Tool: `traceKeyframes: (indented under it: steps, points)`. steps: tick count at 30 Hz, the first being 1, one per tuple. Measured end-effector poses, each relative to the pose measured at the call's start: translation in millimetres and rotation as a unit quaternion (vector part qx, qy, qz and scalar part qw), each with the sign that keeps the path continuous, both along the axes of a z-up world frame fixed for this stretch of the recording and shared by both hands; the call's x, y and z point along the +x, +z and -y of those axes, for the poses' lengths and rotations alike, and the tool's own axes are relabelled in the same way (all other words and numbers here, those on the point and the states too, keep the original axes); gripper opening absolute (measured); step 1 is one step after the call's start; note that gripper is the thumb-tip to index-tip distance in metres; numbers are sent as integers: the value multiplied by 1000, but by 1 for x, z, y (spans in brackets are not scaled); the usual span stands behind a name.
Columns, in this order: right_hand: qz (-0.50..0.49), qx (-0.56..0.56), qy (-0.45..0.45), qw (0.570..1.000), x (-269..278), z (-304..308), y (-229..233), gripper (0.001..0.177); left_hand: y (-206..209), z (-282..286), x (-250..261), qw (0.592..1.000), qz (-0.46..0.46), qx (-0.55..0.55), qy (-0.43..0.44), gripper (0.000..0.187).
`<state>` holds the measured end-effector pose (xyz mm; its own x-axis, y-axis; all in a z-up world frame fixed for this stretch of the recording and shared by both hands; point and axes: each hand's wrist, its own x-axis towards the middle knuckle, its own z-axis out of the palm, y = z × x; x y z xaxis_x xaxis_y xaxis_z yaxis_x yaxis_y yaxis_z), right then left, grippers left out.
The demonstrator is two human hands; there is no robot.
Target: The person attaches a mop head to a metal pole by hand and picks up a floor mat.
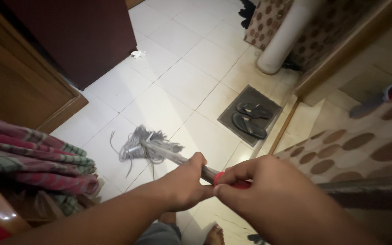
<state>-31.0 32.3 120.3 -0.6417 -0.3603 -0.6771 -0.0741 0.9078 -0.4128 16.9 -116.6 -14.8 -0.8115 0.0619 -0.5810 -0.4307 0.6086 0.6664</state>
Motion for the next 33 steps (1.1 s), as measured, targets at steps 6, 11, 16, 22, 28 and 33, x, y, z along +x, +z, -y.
traceKeyframes:
  steps: [6, 11, 16, 22, 28, 33]
  points:
    - [46, 41, -66, 996, 4, 49, -5, 33, -26, 56, -7, 1000, -4, -20, -5, 75]
    - [31, -8, -50, 998, -4, 86, -9, 32, -39, 97, -21, 997, -27, -57, -32, 74]
    - [42, -47, -16, 998, -22, 100, -12, 37, -28, 112, -34, 996, 23, -81, -34, 73]
    - [69, 25, 4, 997, -36, 99, 0, 41, -13, 109, -42, 996, 38, -64, -40, 74]
    - [60, 72, -9, 996, -37, 69, 18, 46, -2, 71, -41, 998, 24, -41, -34, 77]
    - [53, 115, -9, 992, -36, 32, 37, 51, 9, 23, -37, 999, -3, -34, -10, 81]
